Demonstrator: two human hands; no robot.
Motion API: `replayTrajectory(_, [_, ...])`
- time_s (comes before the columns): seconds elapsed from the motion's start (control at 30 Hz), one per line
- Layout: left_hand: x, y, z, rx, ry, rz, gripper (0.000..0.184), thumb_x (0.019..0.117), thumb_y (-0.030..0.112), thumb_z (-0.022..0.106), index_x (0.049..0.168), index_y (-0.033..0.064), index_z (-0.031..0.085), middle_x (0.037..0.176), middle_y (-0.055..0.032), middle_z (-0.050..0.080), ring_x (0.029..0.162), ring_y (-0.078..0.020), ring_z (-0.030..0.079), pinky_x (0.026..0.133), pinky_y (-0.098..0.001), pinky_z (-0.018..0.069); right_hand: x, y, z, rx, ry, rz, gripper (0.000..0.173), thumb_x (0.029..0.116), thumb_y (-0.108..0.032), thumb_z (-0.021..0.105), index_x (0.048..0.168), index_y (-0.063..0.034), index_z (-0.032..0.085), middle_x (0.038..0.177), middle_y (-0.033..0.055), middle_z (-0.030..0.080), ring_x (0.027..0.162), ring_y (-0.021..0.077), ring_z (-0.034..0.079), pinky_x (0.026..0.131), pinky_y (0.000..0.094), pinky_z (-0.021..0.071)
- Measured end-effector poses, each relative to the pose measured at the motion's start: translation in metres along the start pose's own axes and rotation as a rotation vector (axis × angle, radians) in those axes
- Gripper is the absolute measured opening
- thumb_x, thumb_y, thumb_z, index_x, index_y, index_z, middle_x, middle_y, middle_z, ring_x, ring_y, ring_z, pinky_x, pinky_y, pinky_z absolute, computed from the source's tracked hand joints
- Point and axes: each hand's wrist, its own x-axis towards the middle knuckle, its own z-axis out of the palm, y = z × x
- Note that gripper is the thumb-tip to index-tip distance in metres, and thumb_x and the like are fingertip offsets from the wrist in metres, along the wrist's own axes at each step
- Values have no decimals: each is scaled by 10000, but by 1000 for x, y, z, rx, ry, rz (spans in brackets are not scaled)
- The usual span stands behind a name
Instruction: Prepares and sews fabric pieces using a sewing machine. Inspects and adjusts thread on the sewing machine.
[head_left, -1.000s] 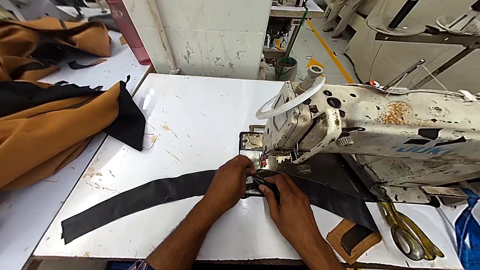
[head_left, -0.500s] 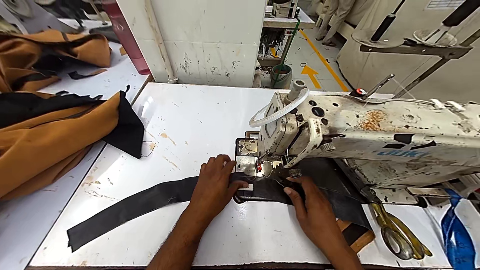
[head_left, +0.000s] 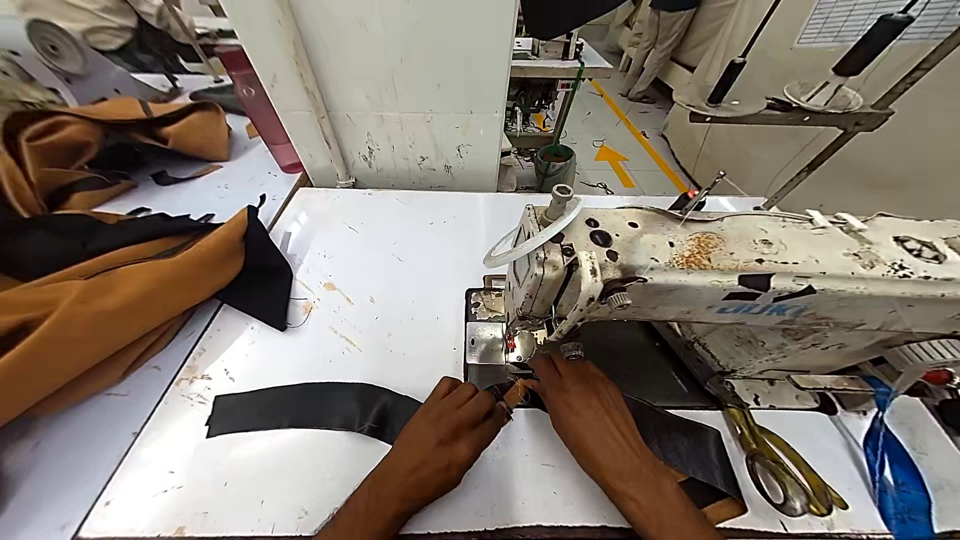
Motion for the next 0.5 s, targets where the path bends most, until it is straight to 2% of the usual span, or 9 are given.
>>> replayTrajectory(0.1, [0,-1,1,-15,8,-8,255,1042,109,509,1159,146,733,987,-36,683,905,-200,646,871,-374,511,3,2,-2,-1,-4,-103,160,957,-258,688,993,-104,712,873,76,669,780,251,680,668,375,570])
replayTrajectory(0.2, [-1,-1,2,-27,13,-7,256,1056,134,504,1168,160,732,993,-31,685,913,-197,646,884,-373,510,1,4,0,38,2,-174,169,1022,-244,580,984,-123,692,894,56,667,828,232,684,707,359,573])
replayTrajectory(0.3, [-3,-2,1,-61,29,16,250,1057,138,506,1160,163,732,1015,-27,688,928,-191,643,901,-375,501,-8,8,-2,107,44,-61,197,1014,-265,586,991,-122,719,917,56,700,846,224,714,700,369,603])
replayTrajectory(0.37, [-6,-2,-5,-109,30,40,239,1051,137,516,1146,173,733,1036,-22,688,948,-185,638,910,-377,490,-18,13,-13,246,74,69,284,1019,-343,574,1075,-118,736,961,44,718,830,189,723,691,371,617])
replayTrajectory(0.43, [-12,2,-16,-182,15,71,226,1050,137,526,1126,185,733,1064,-13,689,985,-176,637,934,-375,487,-36,21,-24,442,91,187,392,1039,-450,529,1181,-132,708,1010,-4,713,837,93,695,721,299,612])
replayTrajectory(0.5, [-24,9,-29,-230,-44,118,207,1054,135,531,1103,174,729,1107,-8,695,1044,-172,644,974,-369,497,-59,28,-26,597,85,269,438,1042,-494,516,1226,-131,678,1024,-25,718,873,39,689,757,245,605])
